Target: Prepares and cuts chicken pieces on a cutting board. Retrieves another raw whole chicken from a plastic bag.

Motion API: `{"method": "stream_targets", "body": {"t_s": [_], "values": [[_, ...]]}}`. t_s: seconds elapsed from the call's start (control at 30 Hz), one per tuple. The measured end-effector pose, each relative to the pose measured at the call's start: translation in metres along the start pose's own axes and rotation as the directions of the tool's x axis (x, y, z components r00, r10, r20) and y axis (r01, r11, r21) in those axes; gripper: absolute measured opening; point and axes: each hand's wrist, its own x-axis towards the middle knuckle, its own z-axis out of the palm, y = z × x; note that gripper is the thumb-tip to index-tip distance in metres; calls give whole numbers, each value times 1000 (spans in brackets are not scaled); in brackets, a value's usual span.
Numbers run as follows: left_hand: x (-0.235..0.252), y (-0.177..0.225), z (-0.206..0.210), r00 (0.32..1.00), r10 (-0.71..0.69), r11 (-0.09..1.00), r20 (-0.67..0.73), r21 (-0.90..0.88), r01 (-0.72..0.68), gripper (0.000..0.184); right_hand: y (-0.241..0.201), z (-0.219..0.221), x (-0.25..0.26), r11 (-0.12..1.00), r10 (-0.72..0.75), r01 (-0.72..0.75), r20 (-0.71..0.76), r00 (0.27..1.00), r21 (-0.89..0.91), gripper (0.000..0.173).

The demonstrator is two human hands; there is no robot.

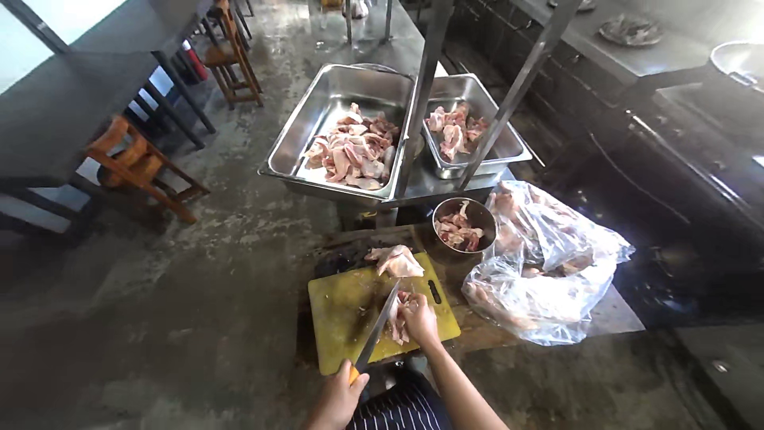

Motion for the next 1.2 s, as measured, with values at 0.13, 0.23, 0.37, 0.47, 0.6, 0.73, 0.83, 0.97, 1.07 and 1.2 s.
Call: {"method": "stream_targets", "body": {"t_s": [0.13,0.23,0.37,0.47,0.6,0.73,0.83,0.97,1.07,1.2], "values": [[21,24,-2,995,-37,996,89,80,30,55,0,0,-7,1000,-6,6,16,1000,-8,58],[38,22,7,997,-68,993,47,100,63,55,4,-1,-11,1000,2,-1,42,999,-25,60],[63,1,23,989,-118,982,-93,136,130,57,10,-7,3,998,-27,32,78,997,-59,51],[77,-12,25,979,-164,974,-124,138,181,58,26,-11,23,997,-69,72,120,990,-17,43],[94,-15,26,971,-211,974,-109,61,218,59,65,-17,64,975,-143,99,222,964,198,39],[104,-22,35,958,-264,964,-107,13,267,63,84,-17,96,917,-190,52,317,929,396,36],[105,-22,43,949,-293,956,-119,-7,294,66,88,-15,102,938,-214,101,325,921,331,37],[95,-15,50,943,-311,951,-119,-39,308,65,68,-32,95,976,-215,208,376,901,59,40],[78,-11,58,942,-314,947,-118,-105,303,62,46,-42,87,942,-271,327,401,875,-77,37],[62,-12,76,940,-295,946,-169,-187,263,59,33,-36,80,902,-338,412,382,860,-129,38]]}}
